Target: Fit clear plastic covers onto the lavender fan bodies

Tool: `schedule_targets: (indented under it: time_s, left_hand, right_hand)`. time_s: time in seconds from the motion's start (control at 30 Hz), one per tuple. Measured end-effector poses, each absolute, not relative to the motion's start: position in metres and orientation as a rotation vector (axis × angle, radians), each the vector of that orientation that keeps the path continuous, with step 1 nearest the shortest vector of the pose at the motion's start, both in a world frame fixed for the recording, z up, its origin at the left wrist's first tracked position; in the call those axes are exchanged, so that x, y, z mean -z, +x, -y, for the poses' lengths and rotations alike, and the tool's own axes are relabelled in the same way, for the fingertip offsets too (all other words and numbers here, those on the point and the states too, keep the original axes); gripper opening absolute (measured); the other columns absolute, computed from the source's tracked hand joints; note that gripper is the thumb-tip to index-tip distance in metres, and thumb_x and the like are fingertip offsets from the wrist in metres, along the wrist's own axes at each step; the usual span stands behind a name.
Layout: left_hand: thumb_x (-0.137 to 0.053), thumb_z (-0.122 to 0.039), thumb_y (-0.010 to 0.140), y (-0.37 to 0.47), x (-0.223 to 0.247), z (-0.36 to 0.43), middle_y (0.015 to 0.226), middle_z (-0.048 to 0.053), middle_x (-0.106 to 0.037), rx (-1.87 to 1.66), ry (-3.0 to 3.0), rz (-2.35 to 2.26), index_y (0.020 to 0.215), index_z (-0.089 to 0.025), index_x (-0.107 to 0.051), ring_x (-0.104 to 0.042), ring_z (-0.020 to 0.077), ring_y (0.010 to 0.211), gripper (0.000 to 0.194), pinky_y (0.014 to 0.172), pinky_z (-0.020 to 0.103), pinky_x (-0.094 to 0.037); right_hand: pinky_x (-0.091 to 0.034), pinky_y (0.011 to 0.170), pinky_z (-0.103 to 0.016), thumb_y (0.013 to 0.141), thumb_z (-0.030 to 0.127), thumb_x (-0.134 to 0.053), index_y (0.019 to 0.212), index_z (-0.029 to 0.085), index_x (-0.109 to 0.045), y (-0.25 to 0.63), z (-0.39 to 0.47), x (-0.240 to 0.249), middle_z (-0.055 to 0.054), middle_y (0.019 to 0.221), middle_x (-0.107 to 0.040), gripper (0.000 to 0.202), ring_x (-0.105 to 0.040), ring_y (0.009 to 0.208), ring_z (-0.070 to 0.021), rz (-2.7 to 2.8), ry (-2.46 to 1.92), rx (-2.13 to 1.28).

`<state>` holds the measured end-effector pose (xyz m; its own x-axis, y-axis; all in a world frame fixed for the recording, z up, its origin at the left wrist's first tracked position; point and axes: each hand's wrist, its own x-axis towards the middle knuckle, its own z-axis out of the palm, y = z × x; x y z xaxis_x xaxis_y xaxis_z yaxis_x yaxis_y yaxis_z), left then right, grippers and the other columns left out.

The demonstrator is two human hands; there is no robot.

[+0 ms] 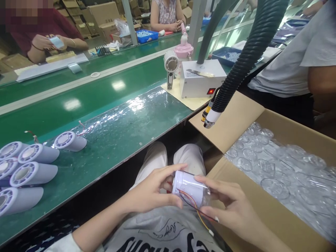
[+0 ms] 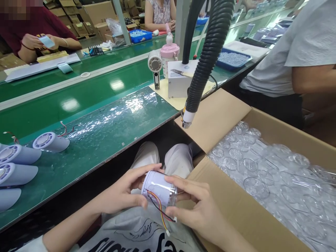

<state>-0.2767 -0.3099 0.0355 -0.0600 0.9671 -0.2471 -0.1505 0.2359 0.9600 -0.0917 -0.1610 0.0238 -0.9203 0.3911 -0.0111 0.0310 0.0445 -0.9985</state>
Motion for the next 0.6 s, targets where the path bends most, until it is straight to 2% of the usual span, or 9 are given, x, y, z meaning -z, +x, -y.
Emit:
schedule_targets:
  time_s: [0.1, 0.2, 0.3, 0.47, 0.6]
  left_hand:
    - [-0.075, -0.03, 0.079, -0.281, -0.032, 0.312, 0.135, 0.009, -0.054, -1.162, 0.779, -1.028, 0.146, -0.036, -0.035, -0.06, 0.0252, 0.113, 0.079, 0.095, 0.04, -0.048]
    - [-0.075, -0.025, 0.079, -0.281, -0.028, 0.315, 0.133, 0.009, -0.057, -1.182, 0.706, -0.979, 0.145, -0.035, -0.038, -0.058, 0.0265, 0.119, 0.077, 0.1, 0.043, -0.046]
    - [-0.076, -0.022, 0.078, -0.279, -0.028, 0.317, 0.129, 0.008, -0.06, -1.18, 0.68, -0.984, 0.144, -0.035, -0.041, -0.059, 0.0251, 0.117, 0.076, 0.099, 0.04, -0.047]
    - [-0.075, -0.017, 0.077, -0.273, -0.025, 0.317, 0.147, 0.008, -0.047, -1.198, 0.711, -1.015, 0.143, -0.037, -0.041, -0.062, 0.022, 0.111, 0.077, 0.091, 0.034, -0.052]
    - [-0.081, -0.023, 0.072, -0.275, -0.021, 0.315, 0.157, 0.008, -0.031, -1.239, 0.677, -0.975, 0.147, -0.039, -0.033, -0.049, 0.0265, 0.13, 0.09, 0.104, 0.039, -0.044]
  right_hand:
    - [-0.063, 0.075, -0.029, 0.074, 0.031, -0.083, 0.12, 0.03, -0.069, -0.095, 0.157, -0.025, -0.004, 0.104, -0.076, 0.049, -0.074, 0.084, -0.0223, 2.018, -0.401, -2.108]
    - [-0.063, 0.072, -0.029, 0.072, 0.032, -0.084, 0.121, 0.028, -0.069, -0.098, 0.156, -0.024, -0.004, 0.11, -0.074, 0.051, -0.074, 0.079, -0.0213, 2.075, -0.409, -2.109]
    - [-0.063, 0.069, -0.027, 0.072, 0.03, -0.084, 0.121, 0.028, -0.069, -0.098, 0.157, -0.025, -0.004, 0.113, -0.073, 0.051, -0.073, 0.074, -0.0191, 2.136, -0.432, -2.089]
    - [-0.06, 0.083, -0.03, 0.076, 0.019, -0.079, 0.124, 0.034, -0.066, -0.096, 0.154, -0.027, 0.001, 0.108, -0.075, 0.052, -0.072, 0.091, -0.0219, 2.241, -0.304, -1.954]
    - [-0.051, 0.103, -0.042, 0.077, 0.023, -0.08, 0.128, 0.032, -0.063, -0.095, 0.153, -0.024, -0.004, 0.127, -0.066, 0.055, -0.062, 0.117, -0.0301, 2.428, -0.199, -1.573]
